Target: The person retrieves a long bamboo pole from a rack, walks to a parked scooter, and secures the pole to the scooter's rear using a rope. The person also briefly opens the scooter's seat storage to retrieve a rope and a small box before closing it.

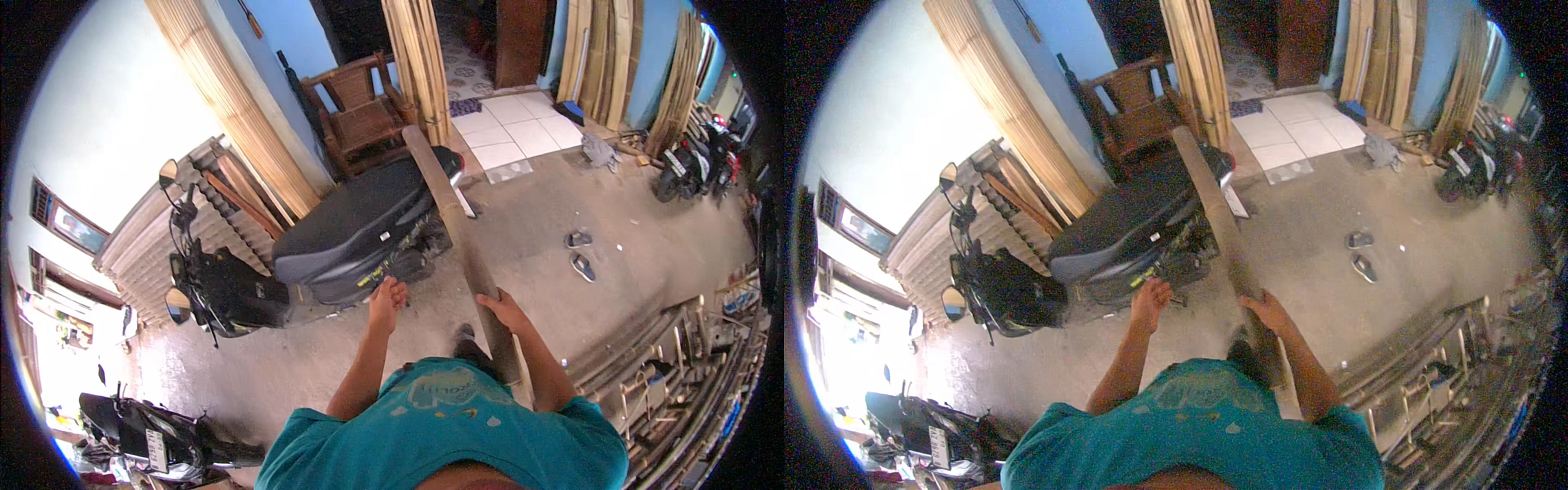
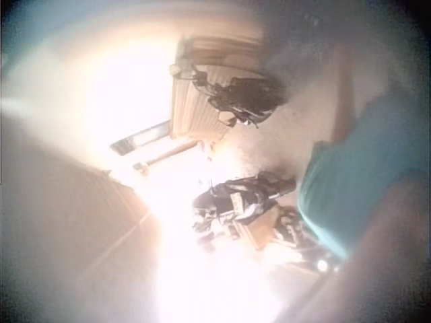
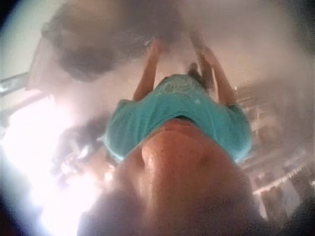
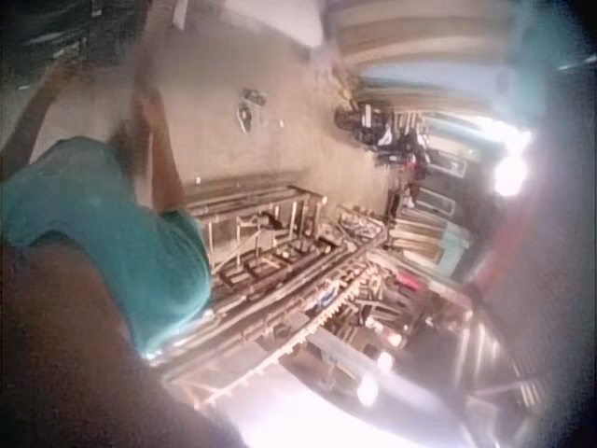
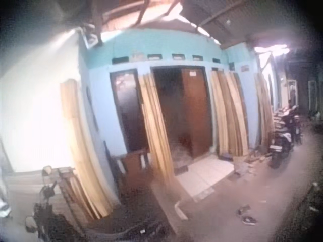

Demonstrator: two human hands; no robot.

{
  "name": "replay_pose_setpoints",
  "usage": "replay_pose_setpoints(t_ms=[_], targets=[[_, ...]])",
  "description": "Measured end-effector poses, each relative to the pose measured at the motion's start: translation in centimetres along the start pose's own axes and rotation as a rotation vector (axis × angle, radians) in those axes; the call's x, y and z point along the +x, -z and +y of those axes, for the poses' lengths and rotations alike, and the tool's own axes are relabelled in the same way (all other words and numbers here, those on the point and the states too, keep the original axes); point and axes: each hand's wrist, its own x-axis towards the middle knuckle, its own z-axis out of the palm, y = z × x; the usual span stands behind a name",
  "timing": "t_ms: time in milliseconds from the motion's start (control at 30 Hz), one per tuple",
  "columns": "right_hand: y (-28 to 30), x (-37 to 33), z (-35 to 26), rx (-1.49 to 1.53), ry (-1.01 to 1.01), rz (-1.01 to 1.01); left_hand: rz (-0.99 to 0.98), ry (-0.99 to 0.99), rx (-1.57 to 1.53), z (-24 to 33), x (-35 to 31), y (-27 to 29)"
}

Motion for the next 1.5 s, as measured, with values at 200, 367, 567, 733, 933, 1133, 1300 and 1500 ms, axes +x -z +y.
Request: replay_pose_setpoints(t_ms=[200, 367, 567, 733, 933, 1133, 1300, 1500], targets=[[1.5, 11.1, -1.2, -0.134, -0.011, -0.073, 0.078, -0.158, 0.071, 5.6, 5.4, -0.7], [1.9, 14.7, -3.7, -0.245, 0.0, -0.005, 0.093, -0.15, 0.165, 9.7, 10.5, -4.6], [0.7, 19.0, -5.8, -0.282, 0.0, 0.085, -0.058, -0.133, 0.432, 15.1, 24.5, -7.4], [-0.1, 19.7, -10.6, -0.269, -0.141, 0.077, -0.027, -0.107, 0.792, 20.4, 33.9, -15.7], [-1.5, 19.9, -13.3, -0.212, -0.199, 0.067, -0.091, -0.313, 1.028, 22.1, 46.4, -20.7], [-1.8, 20.6, -14.0, -0.213, -0.228, 0.079, -0.167, -0.325, 0.964, 20.9, 50.9, -22.4], [-1.7, 22.7, -16.1, -0.297, -0.228, 0.032, -0.189, -0.197, 0.796, 21.9, 53.4, -21.2], [-1.9, 22.9, -17.0, -0.214, -0.272, -0.005, -0.164, -0.058, 0.761, 23.2, 50.3, -22.3]])
